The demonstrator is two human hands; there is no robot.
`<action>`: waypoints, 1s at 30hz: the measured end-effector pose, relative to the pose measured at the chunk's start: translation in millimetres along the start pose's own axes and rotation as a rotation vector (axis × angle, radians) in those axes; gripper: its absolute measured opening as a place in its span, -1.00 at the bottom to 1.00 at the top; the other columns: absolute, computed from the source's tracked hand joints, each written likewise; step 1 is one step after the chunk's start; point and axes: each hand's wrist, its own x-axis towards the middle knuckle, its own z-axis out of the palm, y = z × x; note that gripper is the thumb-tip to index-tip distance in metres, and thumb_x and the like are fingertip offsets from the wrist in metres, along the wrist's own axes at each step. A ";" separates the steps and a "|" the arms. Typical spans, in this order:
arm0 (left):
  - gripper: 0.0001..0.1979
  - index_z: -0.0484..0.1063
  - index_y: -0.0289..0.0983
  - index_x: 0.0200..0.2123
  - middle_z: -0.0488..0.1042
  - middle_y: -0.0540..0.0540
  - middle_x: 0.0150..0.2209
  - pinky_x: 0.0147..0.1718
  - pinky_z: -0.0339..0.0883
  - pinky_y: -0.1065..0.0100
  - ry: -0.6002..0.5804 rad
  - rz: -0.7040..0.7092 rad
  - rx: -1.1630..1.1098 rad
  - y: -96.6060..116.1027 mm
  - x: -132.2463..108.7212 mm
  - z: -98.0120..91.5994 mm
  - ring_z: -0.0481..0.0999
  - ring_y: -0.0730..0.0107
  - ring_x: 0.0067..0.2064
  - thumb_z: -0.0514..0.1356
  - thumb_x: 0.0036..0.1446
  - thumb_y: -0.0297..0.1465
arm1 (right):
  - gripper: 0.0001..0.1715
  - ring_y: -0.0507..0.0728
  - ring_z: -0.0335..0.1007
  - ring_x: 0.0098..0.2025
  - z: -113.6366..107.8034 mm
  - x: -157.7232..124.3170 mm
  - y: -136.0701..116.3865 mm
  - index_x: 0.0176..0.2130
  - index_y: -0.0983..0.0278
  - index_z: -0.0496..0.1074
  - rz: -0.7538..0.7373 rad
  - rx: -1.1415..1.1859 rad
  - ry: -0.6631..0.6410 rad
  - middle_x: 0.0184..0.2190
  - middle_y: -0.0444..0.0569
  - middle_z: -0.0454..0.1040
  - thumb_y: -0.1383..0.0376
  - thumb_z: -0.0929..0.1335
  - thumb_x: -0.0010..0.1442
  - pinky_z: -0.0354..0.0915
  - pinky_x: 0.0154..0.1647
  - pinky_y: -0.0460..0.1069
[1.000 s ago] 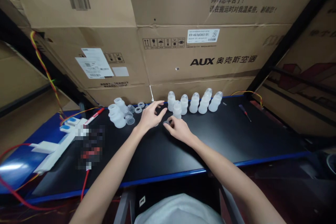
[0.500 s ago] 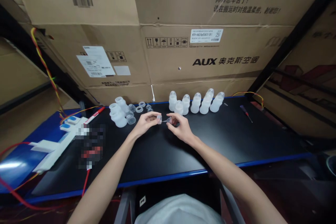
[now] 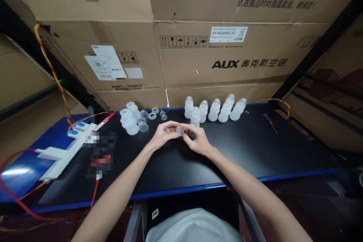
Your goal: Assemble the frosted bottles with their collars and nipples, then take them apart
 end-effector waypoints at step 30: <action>0.10 0.23 -0.17 0.46 0.66 -0.31 0.13 -0.16 0.58 0.25 -0.085 -0.015 0.651 4.4 -0.2 -23.7 0.64 0.36 -0.24 0.59 -0.13 -0.39 | -0.58 0.24 0.52 -0.06 8.0 -7.6 7.8 0.19 0.19 0.51 0.190 -0.344 -0.319 0.06 0.10 0.50 0.18 0.43 0.39 0.47 0.02 0.15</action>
